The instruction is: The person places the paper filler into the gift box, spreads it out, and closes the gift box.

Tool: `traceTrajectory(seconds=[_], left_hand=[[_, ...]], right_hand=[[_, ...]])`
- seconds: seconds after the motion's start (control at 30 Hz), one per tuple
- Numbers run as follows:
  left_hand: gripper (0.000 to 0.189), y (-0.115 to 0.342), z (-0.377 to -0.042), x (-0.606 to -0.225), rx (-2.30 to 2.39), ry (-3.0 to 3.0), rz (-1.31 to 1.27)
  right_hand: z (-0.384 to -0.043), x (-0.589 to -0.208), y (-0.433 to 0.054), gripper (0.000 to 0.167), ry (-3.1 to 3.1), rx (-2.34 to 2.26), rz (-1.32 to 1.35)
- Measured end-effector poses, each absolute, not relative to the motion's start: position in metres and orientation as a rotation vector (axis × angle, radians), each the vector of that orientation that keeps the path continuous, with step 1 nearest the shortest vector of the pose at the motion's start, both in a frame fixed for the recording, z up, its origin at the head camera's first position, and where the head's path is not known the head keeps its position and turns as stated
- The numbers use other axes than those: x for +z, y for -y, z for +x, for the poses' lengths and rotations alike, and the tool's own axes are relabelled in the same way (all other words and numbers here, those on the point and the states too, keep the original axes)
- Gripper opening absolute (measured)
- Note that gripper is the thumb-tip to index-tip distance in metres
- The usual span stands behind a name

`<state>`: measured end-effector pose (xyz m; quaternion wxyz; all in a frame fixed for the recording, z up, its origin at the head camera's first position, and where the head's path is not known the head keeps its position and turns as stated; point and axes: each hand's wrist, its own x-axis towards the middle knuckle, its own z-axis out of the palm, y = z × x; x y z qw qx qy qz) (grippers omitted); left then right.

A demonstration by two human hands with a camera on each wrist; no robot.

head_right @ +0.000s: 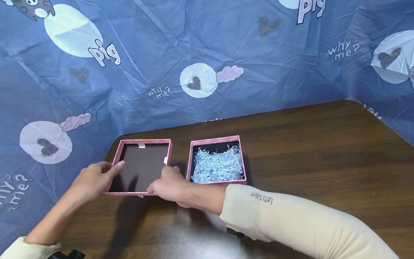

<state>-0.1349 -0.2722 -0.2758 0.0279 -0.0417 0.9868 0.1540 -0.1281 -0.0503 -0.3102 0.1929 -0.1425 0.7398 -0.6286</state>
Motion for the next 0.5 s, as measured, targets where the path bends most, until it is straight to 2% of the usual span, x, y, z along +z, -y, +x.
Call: traceTrajectory(seconds=[0.27, 0.5], left_hand=[[0.069, 0.272, -0.133, -0.258, 0.498, -3.111, -0.123], [0.069, 0.267, -0.13, -0.246, 0.542, -3.15, -0.119]], right_hand=[[-0.131, -0.292, 0.048, 0.023, -2.083, -1.767, -0.408], [-0.136, -0.277, 0.04, 0.034, -2.09, -1.728, -0.38]])
